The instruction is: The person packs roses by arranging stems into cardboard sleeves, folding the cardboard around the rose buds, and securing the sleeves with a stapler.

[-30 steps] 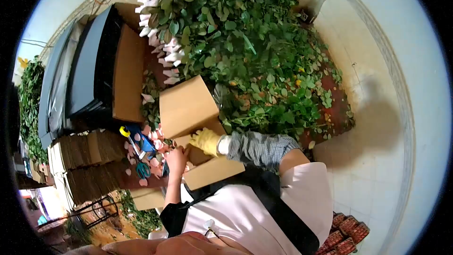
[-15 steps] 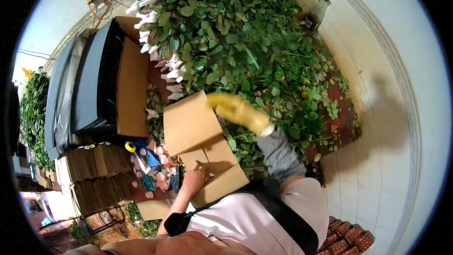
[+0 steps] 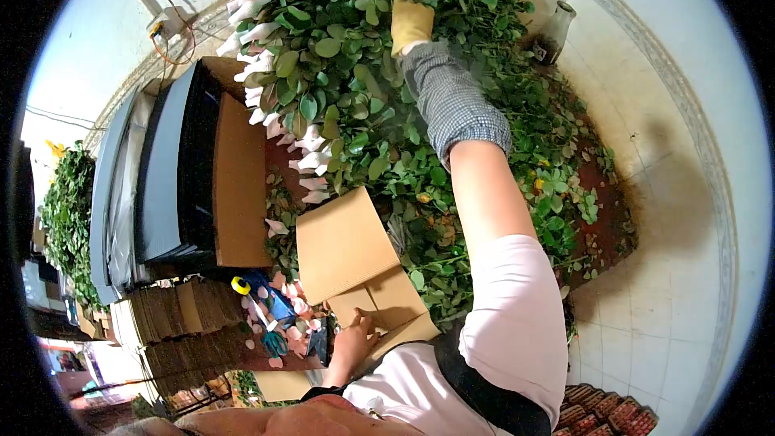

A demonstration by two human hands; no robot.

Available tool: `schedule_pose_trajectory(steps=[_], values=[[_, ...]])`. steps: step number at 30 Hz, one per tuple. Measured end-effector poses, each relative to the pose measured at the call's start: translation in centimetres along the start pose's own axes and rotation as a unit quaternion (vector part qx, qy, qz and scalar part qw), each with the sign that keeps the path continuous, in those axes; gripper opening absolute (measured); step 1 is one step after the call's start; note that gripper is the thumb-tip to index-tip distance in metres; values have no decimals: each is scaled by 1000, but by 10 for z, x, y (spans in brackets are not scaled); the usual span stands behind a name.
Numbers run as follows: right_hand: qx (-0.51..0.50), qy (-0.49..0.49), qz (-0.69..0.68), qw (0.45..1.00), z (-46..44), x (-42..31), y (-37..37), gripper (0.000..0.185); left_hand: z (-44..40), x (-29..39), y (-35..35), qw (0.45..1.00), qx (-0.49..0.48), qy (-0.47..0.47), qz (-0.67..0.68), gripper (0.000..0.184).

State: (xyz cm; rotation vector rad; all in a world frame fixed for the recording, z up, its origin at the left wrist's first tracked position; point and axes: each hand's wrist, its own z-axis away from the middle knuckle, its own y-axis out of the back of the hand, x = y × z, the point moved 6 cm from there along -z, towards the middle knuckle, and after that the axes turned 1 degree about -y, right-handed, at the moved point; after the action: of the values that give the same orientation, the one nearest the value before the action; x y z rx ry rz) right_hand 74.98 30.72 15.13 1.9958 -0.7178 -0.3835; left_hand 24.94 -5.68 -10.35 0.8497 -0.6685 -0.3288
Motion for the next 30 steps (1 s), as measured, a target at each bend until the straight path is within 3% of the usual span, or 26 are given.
schedule_pose_trajectory(steps=[3,6,11,13,17,20,22,23,25,26,28,29,30], values=[[-36,47,40,997,4,5,0,37,3,0,-1,1000,13,-7,4,49],[8,82,23,996,13,10,18,27,-1,2,2,1000,-15,4,-14,54],[69,183,-93,976,130,5,83,11,-8,-3,-8,999,-24,-15,-27,53],[99,177,-197,959,181,29,83,20,-4,2,0,1000,-16,-6,-10,52],[-25,93,-314,945,254,105,111,32,-2,4,3,1000,-4,-1,-14,55],[-122,171,-283,936,296,157,134,33,-4,-4,-5,1000,-7,5,21,55],[-248,146,-306,908,325,182,144,33,-7,-18,-5,993,35,-31,104,61],[-323,113,-327,881,342,190,144,33,-10,-27,-1,983,-4,-1,184,66],[-395,46,-389,831,390,211,116,35,-23,-59,-10,925,-2,-81,372,68],[-416,113,-323,842,412,202,112,38,-5,-54,21,900,-41,1,434,64],[-405,222,-197,865,465,184,85,45,-19,-85,-9,914,10,-54,402,39],[-376,264,-138,877,494,179,65,49,-21,-88,-14,922,-52,-27,382,33],[-377,254,-123,882,510,170,65,50,-18,-85,-10,898,-40,-46,436,31]])
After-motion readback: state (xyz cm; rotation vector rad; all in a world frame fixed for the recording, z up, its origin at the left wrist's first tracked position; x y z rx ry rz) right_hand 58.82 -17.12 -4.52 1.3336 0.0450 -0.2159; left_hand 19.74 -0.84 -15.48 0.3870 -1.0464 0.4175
